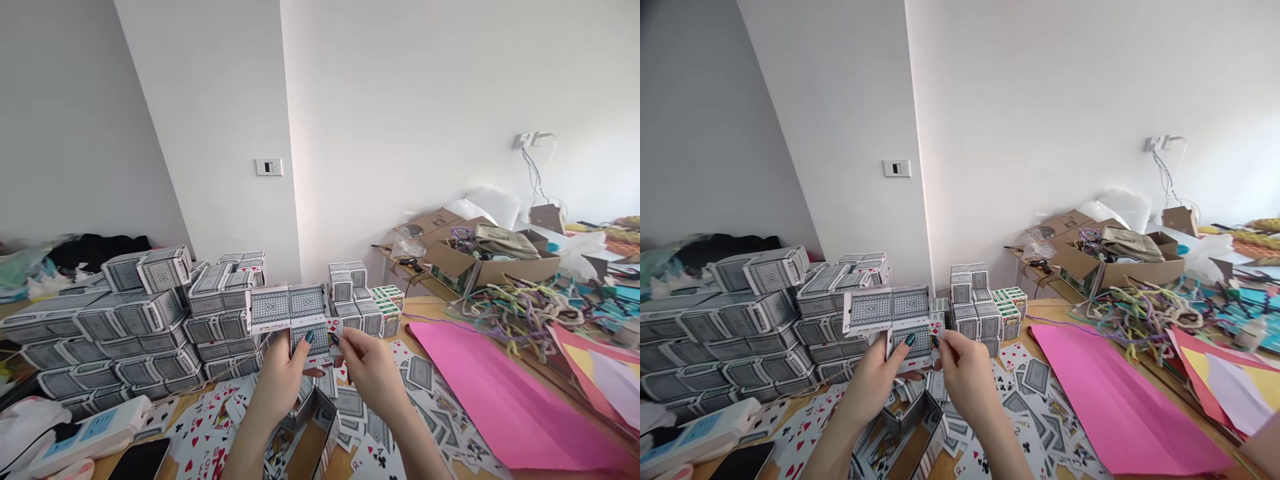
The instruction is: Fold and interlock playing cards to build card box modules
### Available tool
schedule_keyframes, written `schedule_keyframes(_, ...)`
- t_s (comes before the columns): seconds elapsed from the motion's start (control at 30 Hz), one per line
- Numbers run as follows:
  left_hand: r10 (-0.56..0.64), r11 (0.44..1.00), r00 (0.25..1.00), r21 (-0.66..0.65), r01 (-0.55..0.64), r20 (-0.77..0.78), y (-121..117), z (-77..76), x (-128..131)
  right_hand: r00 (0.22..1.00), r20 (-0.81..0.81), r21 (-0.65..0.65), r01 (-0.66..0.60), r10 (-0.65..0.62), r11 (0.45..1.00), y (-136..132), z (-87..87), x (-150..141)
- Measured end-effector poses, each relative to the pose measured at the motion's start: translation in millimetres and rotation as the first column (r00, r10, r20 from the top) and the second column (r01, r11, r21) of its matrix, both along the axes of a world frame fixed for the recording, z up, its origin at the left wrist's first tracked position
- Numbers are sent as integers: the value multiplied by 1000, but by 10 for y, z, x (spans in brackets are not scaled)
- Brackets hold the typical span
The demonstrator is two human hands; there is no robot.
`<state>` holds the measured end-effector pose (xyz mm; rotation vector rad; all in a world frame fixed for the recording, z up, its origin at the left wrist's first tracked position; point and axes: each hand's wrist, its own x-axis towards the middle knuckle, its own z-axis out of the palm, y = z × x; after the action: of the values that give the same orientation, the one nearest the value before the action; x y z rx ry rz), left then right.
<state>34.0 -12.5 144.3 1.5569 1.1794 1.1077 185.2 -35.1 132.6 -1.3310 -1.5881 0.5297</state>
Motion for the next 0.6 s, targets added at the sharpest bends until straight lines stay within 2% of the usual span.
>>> schedule_keyframes(0.13, 186, 964, 957, 232, -133, -224, -23, 12, 71, 943, 275, 210, 134, -190, 968, -9, -67, -131)
schedule_keyframes(0.2, 231, 951, 937, 266, -160, -263, -37, 8, 99, 887, 379, 288, 159, -264, 944, -14, -100, -204)
schedule_keyframes(0.27, 244, 946, 939, 273, -176, -242, -49, -1, 122, 851, 448, 305, 143, -274, 941, -27, -119, -271)
schedule_keyframes(0.33, 227, 946, 957, 274, -172, -183, -56, -11, 142, 843, 490, 258, 104, -223, 961, -49, -119, -328)
schedule_keyframes(0.47, 173, 954, 981, 261, -145, -87, -50, -15, 159, 847, 526, 79, 33, -70, 996, -111, -85, -384)
schedule_keyframes(0.53, 207, 954, 977, 231, -189, -57, -41, 3, 145, 889, 458, 31, -25, 8, 999, -148, -52, -365)
schedule_keyframes(0.6, 261, 946, 965, 199, -254, -9, -37, 37, 115, 944, 299, -10, -144, 140, 990, -181, -5, -309)
